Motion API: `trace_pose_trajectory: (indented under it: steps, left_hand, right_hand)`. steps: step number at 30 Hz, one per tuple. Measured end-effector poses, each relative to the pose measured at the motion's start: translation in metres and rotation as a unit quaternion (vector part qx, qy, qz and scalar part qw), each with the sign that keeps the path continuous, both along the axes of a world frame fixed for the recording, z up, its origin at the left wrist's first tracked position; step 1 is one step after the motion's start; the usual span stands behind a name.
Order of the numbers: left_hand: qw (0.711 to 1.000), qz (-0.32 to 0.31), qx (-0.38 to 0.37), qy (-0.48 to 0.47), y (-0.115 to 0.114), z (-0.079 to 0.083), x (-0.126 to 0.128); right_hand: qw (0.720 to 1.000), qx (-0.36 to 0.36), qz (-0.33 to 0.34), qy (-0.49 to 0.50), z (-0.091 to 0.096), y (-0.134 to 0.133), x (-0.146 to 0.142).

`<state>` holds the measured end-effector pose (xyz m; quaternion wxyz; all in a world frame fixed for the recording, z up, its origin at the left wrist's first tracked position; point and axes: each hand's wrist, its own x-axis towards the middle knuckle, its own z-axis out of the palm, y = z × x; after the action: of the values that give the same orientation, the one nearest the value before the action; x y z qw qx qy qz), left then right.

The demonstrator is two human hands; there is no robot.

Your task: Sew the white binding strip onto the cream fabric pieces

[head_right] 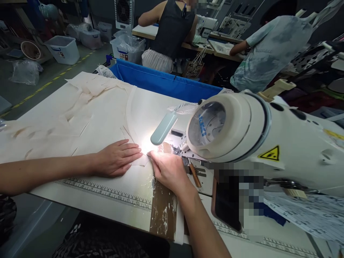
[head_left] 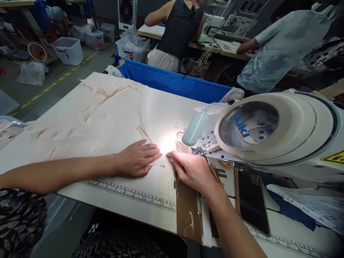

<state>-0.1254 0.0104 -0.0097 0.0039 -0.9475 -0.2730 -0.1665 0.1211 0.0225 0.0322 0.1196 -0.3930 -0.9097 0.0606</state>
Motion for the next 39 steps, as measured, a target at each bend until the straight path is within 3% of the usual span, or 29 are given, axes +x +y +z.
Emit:
trace_pose_trajectory:
  steps: [8, 17, 22, 27, 31, 35, 39]
  left_hand:
    - [0.999, -0.009, -0.019, -0.03, -0.001, 0.003, -0.001]
    - [0.996, -0.025, -0.044, -0.077, -0.003, 0.011, -0.003]
    - [0.995, 0.01, -0.038, -0.088, -0.005, 0.011, -0.004]
    - [0.995, 0.038, -0.046, -0.082, -0.004, 0.008, -0.005]
    - [0.992, 0.046, -0.054, -0.102, -0.003, 0.009, -0.005]
    - [0.99, 0.037, -0.114, -0.08, 0.011, 0.021, -0.005]
    - [0.98, 0.068, -0.184, -0.004, 0.037, 0.04, 0.0]
  right_hand:
    - [0.994, -0.026, -0.074, 0.082, -0.017, -0.003, 0.001]
    - [0.994, 0.008, -0.088, 0.066, -0.015, -0.007, -0.008]
    - [0.993, 0.05, -0.1, 0.046, -0.007, -0.024, -0.007]
    - [0.986, 0.075, -0.143, 0.027, -0.003, -0.058, 0.035]
    - [0.959, 0.1, -0.265, 0.008, -0.006, -0.072, 0.096]
    - [0.918, 0.126, -0.373, -0.044, -0.003, -0.06, 0.136]
    - [0.897, 0.14, -0.409, -0.093, 0.004, -0.029, 0.142]
